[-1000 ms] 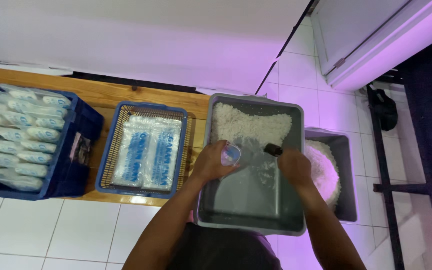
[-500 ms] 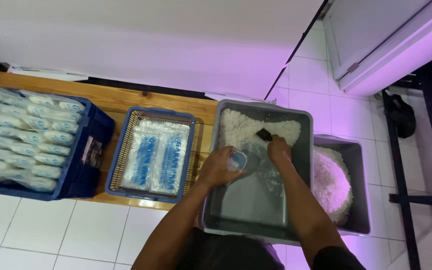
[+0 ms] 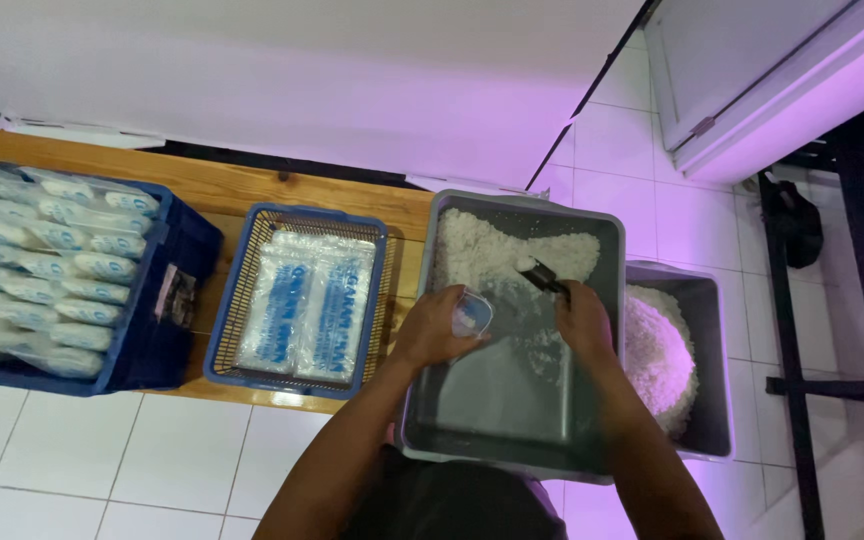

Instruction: The person prepares small bags of salt. They take an empty plastic bag, use a small scoop to fill it with white salt from a large gray bin, and then place the filled bag into a blue storage crate alongside other pre-packaged bags.

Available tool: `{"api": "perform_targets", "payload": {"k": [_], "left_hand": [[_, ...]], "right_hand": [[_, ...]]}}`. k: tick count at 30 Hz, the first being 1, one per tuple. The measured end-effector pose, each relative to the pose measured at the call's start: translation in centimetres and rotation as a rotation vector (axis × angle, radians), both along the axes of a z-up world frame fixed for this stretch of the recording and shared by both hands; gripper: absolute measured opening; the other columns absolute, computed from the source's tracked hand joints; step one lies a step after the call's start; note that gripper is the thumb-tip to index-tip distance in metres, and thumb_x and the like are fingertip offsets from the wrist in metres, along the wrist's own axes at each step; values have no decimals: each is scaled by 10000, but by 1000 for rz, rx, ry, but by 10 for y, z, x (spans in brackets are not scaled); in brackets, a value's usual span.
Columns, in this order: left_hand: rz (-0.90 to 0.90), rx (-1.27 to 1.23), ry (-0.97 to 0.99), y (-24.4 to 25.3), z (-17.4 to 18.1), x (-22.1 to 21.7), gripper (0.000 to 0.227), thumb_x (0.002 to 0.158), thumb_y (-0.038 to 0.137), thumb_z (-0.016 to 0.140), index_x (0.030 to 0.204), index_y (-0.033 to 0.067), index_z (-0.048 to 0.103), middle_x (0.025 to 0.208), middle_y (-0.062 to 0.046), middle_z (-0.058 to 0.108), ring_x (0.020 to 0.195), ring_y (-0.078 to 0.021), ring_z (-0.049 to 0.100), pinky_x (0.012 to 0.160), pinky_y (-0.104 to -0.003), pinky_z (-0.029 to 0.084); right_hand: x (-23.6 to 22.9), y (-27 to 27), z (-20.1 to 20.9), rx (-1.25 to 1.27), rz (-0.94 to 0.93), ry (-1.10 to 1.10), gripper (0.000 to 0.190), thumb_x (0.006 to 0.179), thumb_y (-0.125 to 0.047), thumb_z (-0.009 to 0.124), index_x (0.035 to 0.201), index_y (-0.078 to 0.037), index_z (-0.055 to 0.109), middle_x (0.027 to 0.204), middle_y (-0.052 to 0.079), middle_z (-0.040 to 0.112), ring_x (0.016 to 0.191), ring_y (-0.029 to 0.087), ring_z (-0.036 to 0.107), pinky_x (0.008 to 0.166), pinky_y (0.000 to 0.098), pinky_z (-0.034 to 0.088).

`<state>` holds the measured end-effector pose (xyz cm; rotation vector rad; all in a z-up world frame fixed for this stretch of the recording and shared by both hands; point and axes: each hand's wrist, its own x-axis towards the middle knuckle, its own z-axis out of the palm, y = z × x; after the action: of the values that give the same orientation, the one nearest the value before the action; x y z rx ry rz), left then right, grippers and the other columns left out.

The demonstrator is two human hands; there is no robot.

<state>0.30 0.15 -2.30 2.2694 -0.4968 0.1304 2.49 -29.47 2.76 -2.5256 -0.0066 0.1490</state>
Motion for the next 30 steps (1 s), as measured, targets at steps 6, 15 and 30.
{"api": "perform_targets", "payload": {"k": [6, 15, 30], "left_hand": [[15, -53, -81, 2, 1, -4, 973, 704, 576, 966, 1411, -1, 630, 1147, -240, 793, 1050, -454, 787, 986, -546, 583], [3, -68, -51, 1, 10, -2, 923, 749, 620, 938, 1377, 7, 653, 1103, -235, 801, 1017, -466, 791, 952, -558, 594], [-17, -15, 39, 4, 15, -8, 994, 744, 570, 952, 1466, -16, 601, 1292, -244, 769, 1174, -451, 760, 1119, -542, 527]], "right_hand": [[-12, -51, 9, -26, 101, -202, 321, 1015, -138, 721, 1327, -101, 784, 1123, 262, 777, 1105, 497, 733, 961, 581, 593], [-29, 18, 143, -454, 459, -346, 224, 952, -155, 786, 1173, -124, 791, 895, 104, 770, 837, 300, 799, 725, 393, 637], [-40, 50, 157, -692, 574, -674, 142, 984, -273, 768, 950, -141, 729, 827, 13, 597, 720, 200, 659, 541, 291, 511]]}}
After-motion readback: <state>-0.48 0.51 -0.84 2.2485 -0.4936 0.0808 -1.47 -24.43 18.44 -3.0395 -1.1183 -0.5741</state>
